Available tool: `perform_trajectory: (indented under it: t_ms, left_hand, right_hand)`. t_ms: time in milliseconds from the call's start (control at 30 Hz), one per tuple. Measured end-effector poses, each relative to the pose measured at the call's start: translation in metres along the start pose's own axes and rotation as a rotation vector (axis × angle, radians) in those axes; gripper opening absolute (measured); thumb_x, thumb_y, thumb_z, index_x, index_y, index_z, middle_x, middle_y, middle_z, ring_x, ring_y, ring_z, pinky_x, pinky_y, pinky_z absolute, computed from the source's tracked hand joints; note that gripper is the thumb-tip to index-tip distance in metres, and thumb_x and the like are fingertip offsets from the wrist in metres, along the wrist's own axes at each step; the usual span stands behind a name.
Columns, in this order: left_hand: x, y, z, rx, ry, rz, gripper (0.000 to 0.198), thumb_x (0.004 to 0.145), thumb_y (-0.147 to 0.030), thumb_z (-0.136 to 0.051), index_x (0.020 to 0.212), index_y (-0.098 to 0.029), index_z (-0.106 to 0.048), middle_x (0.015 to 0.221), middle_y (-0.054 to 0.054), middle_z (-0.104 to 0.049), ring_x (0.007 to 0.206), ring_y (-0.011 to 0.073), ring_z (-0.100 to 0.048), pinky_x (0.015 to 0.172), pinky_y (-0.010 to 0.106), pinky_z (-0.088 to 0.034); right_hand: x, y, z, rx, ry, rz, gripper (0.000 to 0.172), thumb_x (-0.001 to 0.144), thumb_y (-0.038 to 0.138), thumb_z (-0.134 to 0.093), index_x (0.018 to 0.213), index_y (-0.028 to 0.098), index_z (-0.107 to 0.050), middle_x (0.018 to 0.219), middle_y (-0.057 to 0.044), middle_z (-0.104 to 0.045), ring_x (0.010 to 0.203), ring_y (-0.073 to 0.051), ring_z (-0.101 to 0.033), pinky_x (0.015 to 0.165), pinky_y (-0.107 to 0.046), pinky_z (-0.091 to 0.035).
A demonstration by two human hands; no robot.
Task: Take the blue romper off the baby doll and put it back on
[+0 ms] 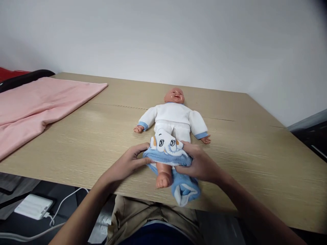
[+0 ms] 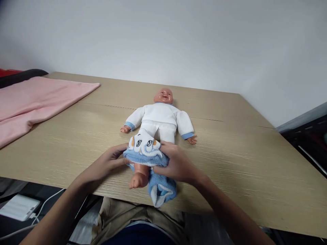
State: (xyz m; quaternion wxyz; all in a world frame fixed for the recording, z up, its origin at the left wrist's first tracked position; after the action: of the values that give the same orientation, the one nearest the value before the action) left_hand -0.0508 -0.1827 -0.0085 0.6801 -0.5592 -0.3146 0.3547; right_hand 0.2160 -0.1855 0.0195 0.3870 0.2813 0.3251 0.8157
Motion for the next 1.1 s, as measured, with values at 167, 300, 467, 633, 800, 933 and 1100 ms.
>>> perform_trajectory:
  t_ms: [167,300,467,633,800,933,1100]
  left_hand:
    - [0.009,-0.009,0.009,-0.044,0.103,0.078,0.038,0.099,-0.039,-0.075,0.133,-0.022,-0.071,0.134,0.01,-0.074,0.13,0.0316,-0.065,0.116,0.048,-0.05]
    - [0.004,-0.009,0.013,-0.023,0.131,0.118,0.043,0.095,-0.04,-0.081,0.131,-0.022,-0.069,0.134,0.009,-0.073,0.13,0.0308,-0.066,0.115,0.047,-0.052]
    - [0.006,-0.017,0.032,0.166,0.205,0.14,0.036,0.094,-0.049,-0.082,0.115,-0.021,-0.071,0.118,0.006,-0.073,0.116,0.0274,-0.066,0.104,0.039,-0.055]
    - [0.029,-0.05,0.055,0.459,0.201,0.221,0.049,0.102,-0.067,-0.062,0.111,-0.02,-0.072,0.107,0.006,-0.072,0.104,0.026,-0.066,0.096,0.038,-0.052]
    - [0.074,-0.098,0.038,0.649,0.099,0.053,0.058,0.098,-0.072,-0.064,0.127,-0.022,-0.07,0.123,0.009,-0.073,0.112,0.0289,-0.067,0.094,0.039,-0.052]
    - [0.107,-0.111,-0.004,0.699,0.536,-0.163,0.053,0.085,-0.059,-0.086,0.124,-0.024,-0.076,0.126,0.008,-0.074,0.119,0.0302,-0.066,0.099,0.037,-0.051]
    - [0.12,-0.087,-0.026,0.422,0.951,-0.046,0.035,0.087,-0.05,-0.086,0.098,-0.02,-0.072,0.081,-0.001,-0.068,0.075,0.0184,-0.063,0.066,0.028,-0.048]
  right_hand:
    - [0.01,-0.014,0.017,0.051,0.219,-0.092,0.047,0.088,0.062,-0.085,0.099,0.018,-0.072,0.082,0.002,-0.064,0.075,-0.016,-0.054,0.066,-0.028,-0.041]
    - [-0.005,-0.003,0.018,-0.027,0.086,-0.053,0.041,0.098,0.056,-0.076,0.117,0.02,-0.072,0.101,-0.003,-0.074,0.089,-0.021,-0.065,0.08,-0.032,-0.05]
    - [-0.029,0.001,0.021,0.095,0.03,-0.113,0.036,0.106,0.05,-0.066,0.129,0.023,-0.07,0.124,-0.007,-0.076,0.114,-0.026,-0.069,0.101,-0.038,-0.053]
    - [-0.035,-0.011,0.021,0.292,0.1,-0.294,0.05,0.109,0.064,-0.055,0.127,0.021,-0.072,0.121,-0.008,-0.076,0.111,-0.026,-0.071,0.097,-0.038,-0.055]
    - [-0.037,0.001,0.023,0.144,0.058,-0.304,0.04,0.105,0.06,-0.063,0.103,0.02,-0.071,0.101,-0.004,-0.071,0.097,-0.023,-0.067,0.092,-0.037,-0.053]
    - [-0.044,0.012,0.019,0.33,0.028,-0.236,0.032,0.102,0.051,-0.072,0.112,0.023,-0.061,0.106,-0.002,-0.064,0.102,-0.021,-0.063,0.094,-0.033,-0.054]
    - [-0.05,0.007,0.019,0.583,0.05,-0.248,0.045,0.095,0.055,-0.08,0.113,0.024,-0.054,0.106,-0.002,-0.062,0.102,-0.02,-0.063,0.091,-0.032,-0.056]
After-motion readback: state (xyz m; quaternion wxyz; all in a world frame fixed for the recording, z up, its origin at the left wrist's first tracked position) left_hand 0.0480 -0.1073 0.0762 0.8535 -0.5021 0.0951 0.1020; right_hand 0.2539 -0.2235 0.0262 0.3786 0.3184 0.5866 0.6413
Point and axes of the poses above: each hand's wrist, its own x-axis towards the middle knuckle, its own z-axis out of the back of the hand, y = z × x, the point moved 2 cm from there along x, towards the middle knuckle
